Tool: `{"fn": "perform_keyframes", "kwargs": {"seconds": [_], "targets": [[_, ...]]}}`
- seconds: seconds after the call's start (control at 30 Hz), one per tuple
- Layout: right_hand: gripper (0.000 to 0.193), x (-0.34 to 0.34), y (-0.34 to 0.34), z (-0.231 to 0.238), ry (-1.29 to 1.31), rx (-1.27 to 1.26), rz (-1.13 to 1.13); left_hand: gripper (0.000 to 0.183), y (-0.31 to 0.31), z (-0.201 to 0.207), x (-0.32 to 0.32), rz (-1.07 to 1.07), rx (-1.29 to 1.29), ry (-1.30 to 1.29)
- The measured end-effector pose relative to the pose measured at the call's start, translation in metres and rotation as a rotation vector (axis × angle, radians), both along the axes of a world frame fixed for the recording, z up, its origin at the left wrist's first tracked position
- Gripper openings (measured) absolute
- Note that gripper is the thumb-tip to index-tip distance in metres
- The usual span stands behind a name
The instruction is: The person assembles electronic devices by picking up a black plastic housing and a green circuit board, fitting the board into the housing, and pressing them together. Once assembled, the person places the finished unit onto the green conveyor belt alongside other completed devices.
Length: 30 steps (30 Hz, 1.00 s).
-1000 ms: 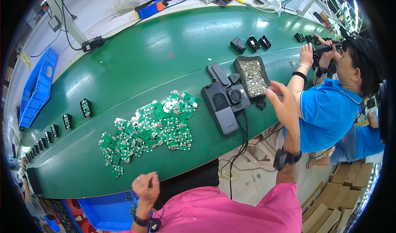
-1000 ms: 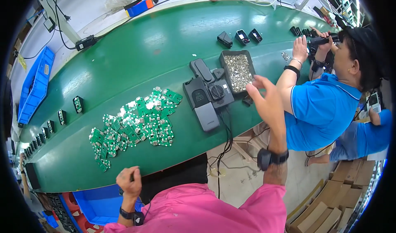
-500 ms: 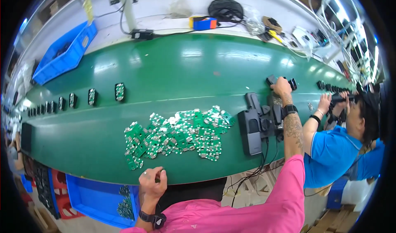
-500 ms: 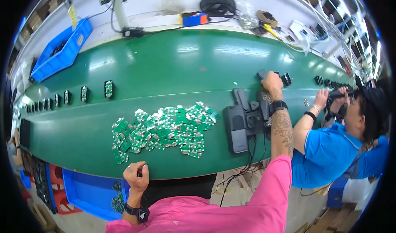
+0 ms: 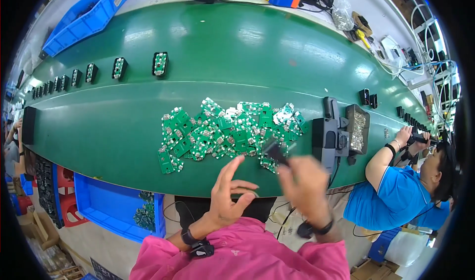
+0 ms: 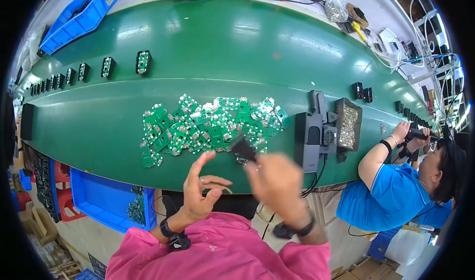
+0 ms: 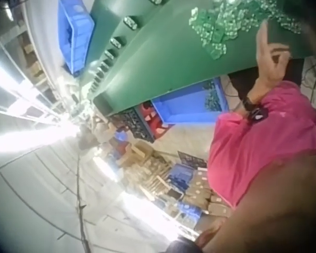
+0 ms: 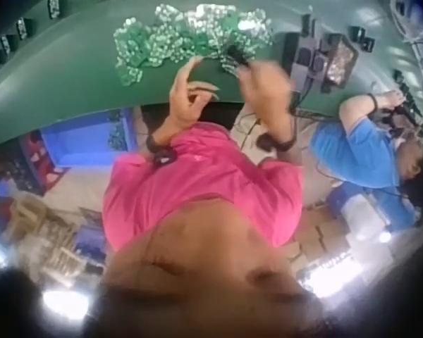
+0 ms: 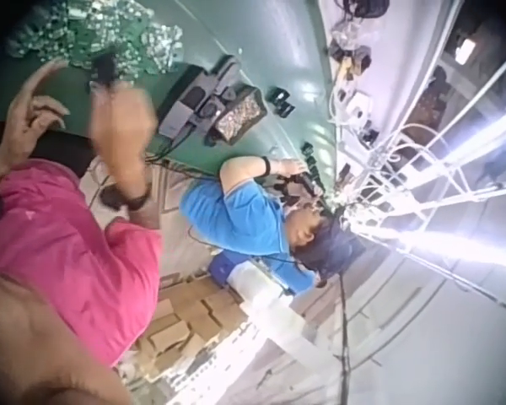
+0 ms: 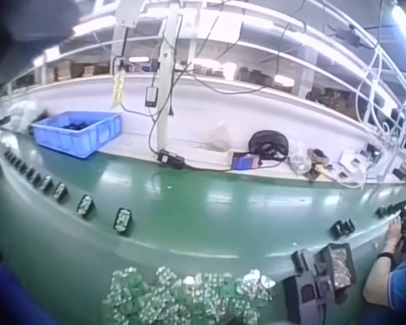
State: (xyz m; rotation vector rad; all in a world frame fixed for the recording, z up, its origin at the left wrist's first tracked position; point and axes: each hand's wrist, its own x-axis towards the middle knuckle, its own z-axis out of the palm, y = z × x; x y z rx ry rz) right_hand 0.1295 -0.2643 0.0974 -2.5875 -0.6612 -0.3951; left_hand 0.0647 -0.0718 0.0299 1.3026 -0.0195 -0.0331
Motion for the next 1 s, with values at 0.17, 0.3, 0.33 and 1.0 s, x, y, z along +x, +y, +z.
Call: {"fn": "perform_keyframes", "kwargs": {"seconds": [0.17,0.3,0.33,1.0], "targets": [[0.025,-0.055,0.053,-0.049,0.129,0.224,0.11,0.065,0.014,-0.021,0.001,0.036,0.178,0.058],[0.023,-0.031,0.036,-0.062,0.188,0.353,-0.097,0.056,0.035,-0.034,-0.003,0.16,-0.049,0.117],[0.026,-0.023,0.035,-0.064,0.219,0.294,-0.267,0.054,0.038,-0.031,-0.005,0.169,-0.111,0.125],[0.009,-0.031,0.04,-0.044,0.714,1.162,-0.309,0.028,0.045,0.007,-0.011,-0.193,0.26,0.059]]}}
